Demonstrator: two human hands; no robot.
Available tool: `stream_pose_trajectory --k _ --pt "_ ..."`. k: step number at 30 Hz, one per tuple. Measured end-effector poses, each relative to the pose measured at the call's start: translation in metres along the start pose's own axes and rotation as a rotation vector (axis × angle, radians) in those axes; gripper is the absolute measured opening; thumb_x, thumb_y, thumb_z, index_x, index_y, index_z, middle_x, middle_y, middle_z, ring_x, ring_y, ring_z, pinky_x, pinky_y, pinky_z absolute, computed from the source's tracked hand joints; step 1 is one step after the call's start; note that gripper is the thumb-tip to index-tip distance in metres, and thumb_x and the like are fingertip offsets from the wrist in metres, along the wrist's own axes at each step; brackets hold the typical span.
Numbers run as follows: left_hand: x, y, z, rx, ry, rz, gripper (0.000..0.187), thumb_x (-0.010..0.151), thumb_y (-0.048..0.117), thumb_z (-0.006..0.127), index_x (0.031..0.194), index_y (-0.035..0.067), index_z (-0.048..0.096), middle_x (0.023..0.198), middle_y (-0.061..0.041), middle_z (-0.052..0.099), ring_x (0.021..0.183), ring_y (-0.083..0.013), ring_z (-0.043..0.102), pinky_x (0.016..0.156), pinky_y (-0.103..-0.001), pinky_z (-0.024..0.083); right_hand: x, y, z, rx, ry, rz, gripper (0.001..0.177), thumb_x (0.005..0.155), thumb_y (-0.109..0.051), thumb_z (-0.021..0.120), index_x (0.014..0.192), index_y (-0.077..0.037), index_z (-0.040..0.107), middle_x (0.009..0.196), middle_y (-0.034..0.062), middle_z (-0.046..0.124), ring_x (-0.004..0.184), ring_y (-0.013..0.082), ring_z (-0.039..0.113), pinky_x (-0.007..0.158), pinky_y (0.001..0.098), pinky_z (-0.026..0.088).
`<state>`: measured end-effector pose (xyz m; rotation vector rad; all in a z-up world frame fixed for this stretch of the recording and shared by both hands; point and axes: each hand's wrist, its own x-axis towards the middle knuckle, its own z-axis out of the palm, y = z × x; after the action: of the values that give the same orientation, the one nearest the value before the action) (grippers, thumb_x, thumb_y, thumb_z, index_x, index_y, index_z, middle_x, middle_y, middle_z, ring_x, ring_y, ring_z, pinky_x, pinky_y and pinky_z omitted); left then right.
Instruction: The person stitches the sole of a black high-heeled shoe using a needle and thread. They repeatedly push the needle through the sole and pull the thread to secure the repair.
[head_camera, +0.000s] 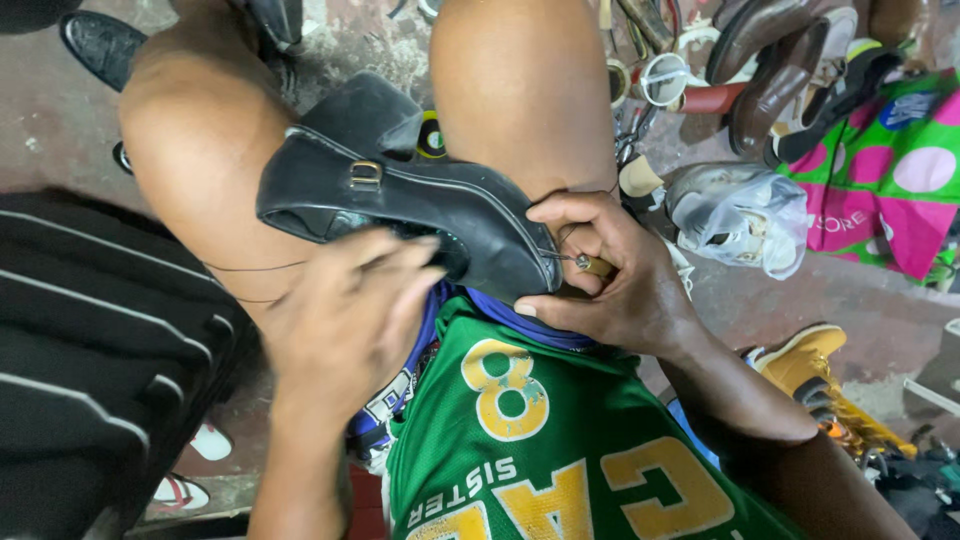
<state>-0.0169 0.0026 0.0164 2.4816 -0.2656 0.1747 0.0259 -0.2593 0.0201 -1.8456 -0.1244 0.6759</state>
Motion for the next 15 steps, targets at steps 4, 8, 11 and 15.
stream_pose_trajectory --k 4,8,11,15 --pt "0.010 -0.003 0.016 -0.121 -0.099 0.014 0.015 0.098 0.013 0.078 0.102 0.004 0.067 0.109 -0.013 0.067 0.089 -0.0306 0.069 0.077 -0.039 0.055 -0.003 0.000 0.003 0.037 0.009 0.033 0.070 0.075 -0.007 0.089 0.135 -0.004 0.052 0.072 -0.0120 0.050 0.062 -0.0002 0.035 0.057 0.0188 0.027" --pt "0.014 -0.008 0.015 -0.256 -0.142 -0.121 0.013 0.101 0.010 0.074 0.104 0.002 0.064 0.097 -0.011 0.068 0.086 -0.0315 0.069 0.076 -0.044 0.054 -0.007 -0.001 0.006 -0.034 0.015 0.064 0.073 0.074 -0.011 0.091 0.136 -0.004 0.053 0.068 -0.0093 0.044 0.061 0.0017 0.035 0.056 0.0202 0.028" --pt "0.018 -0.006 0.014 -0.201 -0.185 -0.081 0.020 0.092 0.015 0.078 0.102 0.002 0.066 0.097 -0.015 0.066 0.090 -0.0367 0.066 0.077 -0.047 0.052 -0.009 -0.003 -0.002 -0.208 -0.029 0.060 0.085 0.073 -0.024 0.091 0.144 -0.007 0.048 0.063 -0.0048 0.042 0.056 0.0044 0.039 0.052 0.0229 0.034" --pt "0.024 -0.006 0.020 -0.197 -0.202 -0.121 0.020 0.085 0.017 0.082 0.096 0.006 0.069 0.090 -0.012 0.066 0.083 -0.0347 0.065 0.072 -0.046 0.051 -0.021 -0.014 -0.026 -0.520 -0.128 0.024 0.105 0.068 -0.046 0.088 0.153 -0.009 0.040 0.063 -0.0014 0.054 0.053 0.0071 0.052 0.046 0.0280 0.046"
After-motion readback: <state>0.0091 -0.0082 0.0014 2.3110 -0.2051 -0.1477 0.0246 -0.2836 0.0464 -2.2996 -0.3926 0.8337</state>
